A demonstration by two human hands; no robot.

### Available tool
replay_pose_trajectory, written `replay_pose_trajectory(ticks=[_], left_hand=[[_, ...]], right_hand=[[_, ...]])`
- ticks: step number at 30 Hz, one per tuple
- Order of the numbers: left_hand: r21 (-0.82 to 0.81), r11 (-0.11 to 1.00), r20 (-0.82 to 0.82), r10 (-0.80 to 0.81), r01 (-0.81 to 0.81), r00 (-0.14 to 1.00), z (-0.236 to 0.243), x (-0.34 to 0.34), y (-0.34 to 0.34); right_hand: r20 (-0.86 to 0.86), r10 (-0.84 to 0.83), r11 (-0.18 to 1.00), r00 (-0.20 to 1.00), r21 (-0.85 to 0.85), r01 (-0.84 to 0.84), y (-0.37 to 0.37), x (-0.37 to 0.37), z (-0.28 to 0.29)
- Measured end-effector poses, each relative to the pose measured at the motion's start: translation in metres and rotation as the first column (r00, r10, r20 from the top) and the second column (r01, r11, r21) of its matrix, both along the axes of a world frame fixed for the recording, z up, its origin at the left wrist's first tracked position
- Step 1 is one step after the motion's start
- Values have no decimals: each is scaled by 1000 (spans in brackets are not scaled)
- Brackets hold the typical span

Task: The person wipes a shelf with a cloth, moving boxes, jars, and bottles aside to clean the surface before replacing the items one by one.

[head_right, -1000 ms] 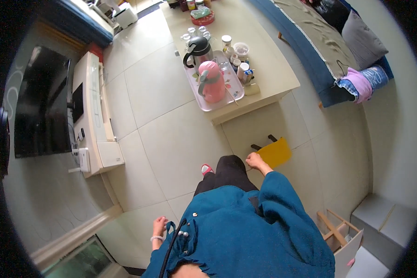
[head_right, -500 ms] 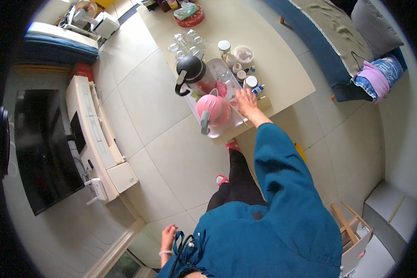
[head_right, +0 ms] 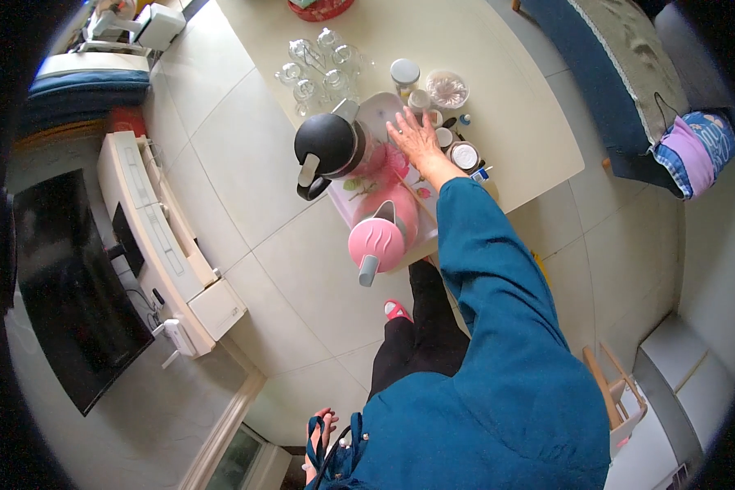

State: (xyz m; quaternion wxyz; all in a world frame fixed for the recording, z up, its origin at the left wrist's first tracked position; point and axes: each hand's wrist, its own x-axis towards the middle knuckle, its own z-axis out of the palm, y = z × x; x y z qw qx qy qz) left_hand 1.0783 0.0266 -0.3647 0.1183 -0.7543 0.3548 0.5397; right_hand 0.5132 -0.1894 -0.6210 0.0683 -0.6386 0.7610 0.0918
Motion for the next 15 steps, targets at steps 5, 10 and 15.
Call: replay_pose_trajectory(ticks=[5, 10, 15], left_hand=[[-4, 1000, -10, 10, -10, 1000, 3, -18, -17], [-7, 999, -51, -32, 32, 998, -17, -4, -19], [-9, 1000, -89, -28, 27, 996, -18, -10, -28]], right_hand=[[-16, 4, 1000, 1000, -12, -4, -7, -3, -8], [41, 73, 995, 996, -70, -70, 6, -1, -11], [20, 125, 982, 992, -144, -121, 57, 26, -6]])
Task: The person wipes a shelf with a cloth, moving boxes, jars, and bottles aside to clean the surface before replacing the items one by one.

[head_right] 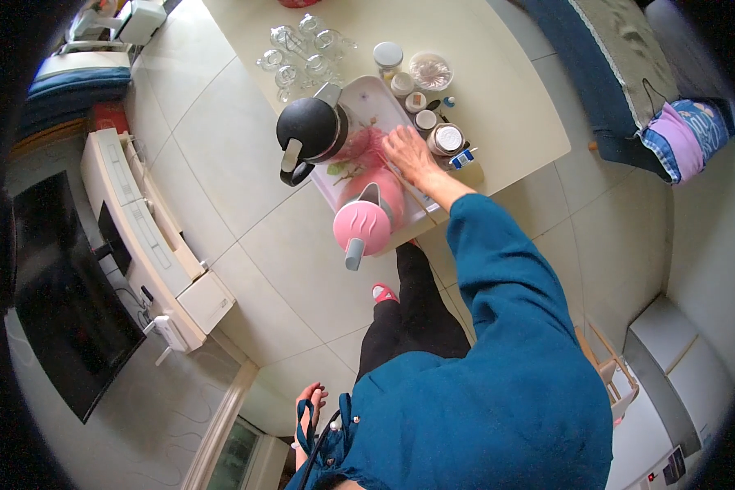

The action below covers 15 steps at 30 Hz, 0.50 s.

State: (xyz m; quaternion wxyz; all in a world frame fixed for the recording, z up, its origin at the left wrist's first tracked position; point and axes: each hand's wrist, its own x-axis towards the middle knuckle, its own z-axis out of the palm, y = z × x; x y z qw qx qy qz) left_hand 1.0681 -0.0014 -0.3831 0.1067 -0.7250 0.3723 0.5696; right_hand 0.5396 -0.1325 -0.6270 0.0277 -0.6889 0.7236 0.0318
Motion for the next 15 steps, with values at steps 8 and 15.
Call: replay_pose_trajectory(ticks=[8, 15], left_hand=[[45, 998, 24, -32, 31, 999, -12, 16, 10], [48, 997, 43, -69, 67, 997, -10, 16, 8]], right_hand=[[133, -164, 985, 977, -39, 170, 69, 30, -1], [54, -199, 971, 978, -123, 204, 81, 33, -10]])
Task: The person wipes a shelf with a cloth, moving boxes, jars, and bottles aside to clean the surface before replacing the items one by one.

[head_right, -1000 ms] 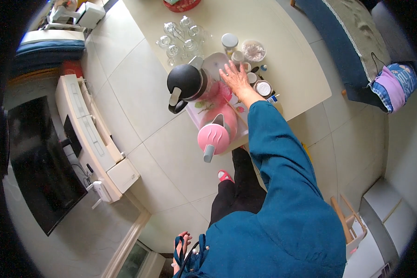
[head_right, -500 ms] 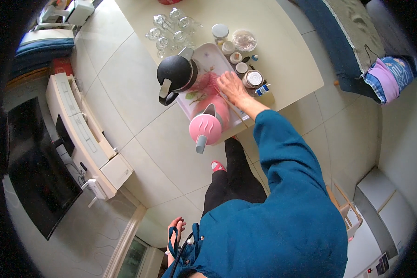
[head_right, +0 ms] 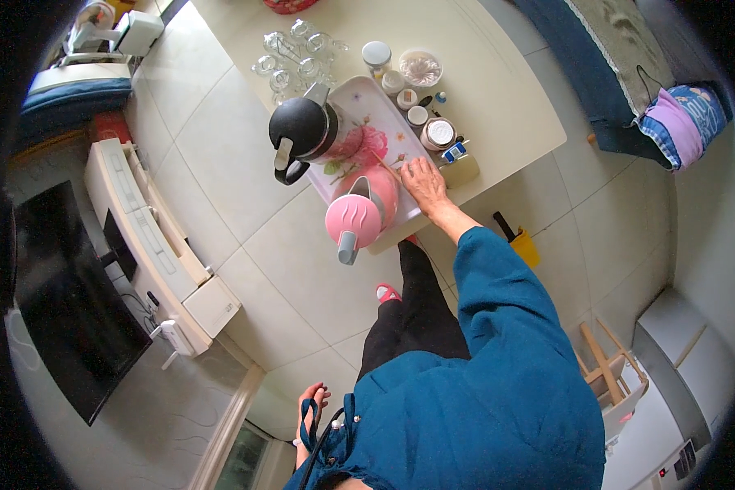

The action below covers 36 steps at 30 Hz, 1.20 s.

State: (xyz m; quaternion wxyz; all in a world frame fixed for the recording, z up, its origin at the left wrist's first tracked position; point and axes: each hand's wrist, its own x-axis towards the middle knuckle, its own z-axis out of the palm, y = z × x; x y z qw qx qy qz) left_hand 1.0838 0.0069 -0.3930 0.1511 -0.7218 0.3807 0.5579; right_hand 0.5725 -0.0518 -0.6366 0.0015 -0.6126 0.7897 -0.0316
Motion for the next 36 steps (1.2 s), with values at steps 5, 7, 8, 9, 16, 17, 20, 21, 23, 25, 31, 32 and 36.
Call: replay_pose_trajectory(ticks=[5, 7, 8, 9, 16, 17, 20, 21, 23, 25, 31, 32, 36], left_hand=[[-24, 1000, -15, 1, -1, 1000, 0, -1, 0], [-28, 1000, -18, -6, 5, 1000, -1, -4, -2], [-29, 1000, -19, -8, 8, 1000, 0, -4, -2], [-33, 999, -20, -10, 10, 1000, -1, -3, -2], [-39, 998, -62, -47, 44, 997, -7, 1, -10], [-17, 998, -56, -55, 54, 997, -8, 2, -15], [-19, 995, -72, -102, 101, 992, -17, 9, -27], [-14, 993, -90, -114, 113, 989, -22, 13, -34], [-11, 985, -111, -172, 172, 979, -34, 25, -49], [-12, 974, -136, -225, 225, 965, -38, 32, -67], [-32, 953, -182, -301, 300, 936, -60, 69, -135], [-44, 953, -171, -302, 299, 938, -62, 77, -150], [-112, 957, -140, -280, 266, 950, -57, 112, -209]], right_hand=[[27, 25, 998, 999, 55, -27, 2, -3, -5], [41, 27, 999, 999, 37, -28, 5, -5, -8], [58, 32, 999, 998, 21, -34, 7, -6, -8], [57, 31, 999, 998, 17, -32, 9, -7, -7], [148, -46, 999, 988, 36, 41, 27, 14, 47], [206, -113, 993, 972, 43, 107, 34, 23, 57], [544, -261, 949, 798, -6, 314, 61, 60, 80], [629, -277, 938, 726, 12, 347, 67, 71, 89], [808, -324, 882, 492, 70, 467, 70, 94, 114], [923, -302, 820, 238, 124, 558, 64, 121, 151], [980, -189, 707, -53, 174, 686, 21, 179, 172], [975, -206, 634, -87, 201, 747, 11, 185, 166], [914, -235, 576, -331, 405, 710, 1, 187, 115]])
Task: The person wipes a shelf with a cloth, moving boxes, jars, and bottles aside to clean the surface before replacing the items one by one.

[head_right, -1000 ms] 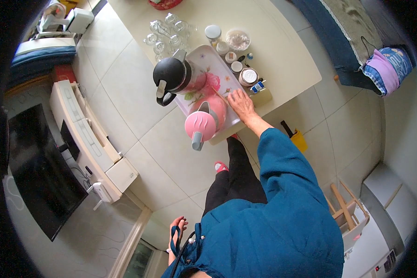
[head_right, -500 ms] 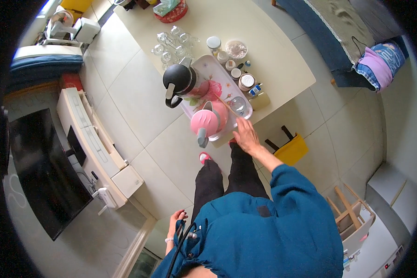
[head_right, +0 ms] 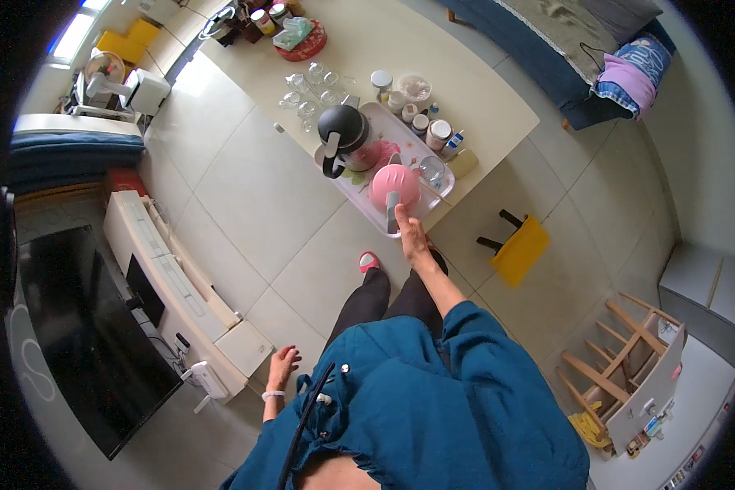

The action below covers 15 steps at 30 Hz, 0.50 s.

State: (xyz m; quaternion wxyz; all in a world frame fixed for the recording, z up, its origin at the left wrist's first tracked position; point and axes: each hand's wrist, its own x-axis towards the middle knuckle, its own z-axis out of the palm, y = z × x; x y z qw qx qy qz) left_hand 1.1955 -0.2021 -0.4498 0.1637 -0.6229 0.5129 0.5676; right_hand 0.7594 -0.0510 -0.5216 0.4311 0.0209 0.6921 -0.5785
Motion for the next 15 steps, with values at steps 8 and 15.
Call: replay_pose_trajectory(ticks=[8, 15], left_hand=[[21, 996, 160, 77, -81, 984, 19, 65, -47], [30, 1000, 37, 3, -4, 999, 33, 46, -33]], right_hand=[[51, -303, 928, 951, -212, 307, -32, 15, -10], [-80, -392, 897, 916, -253, 362, -45, 14, -5]])
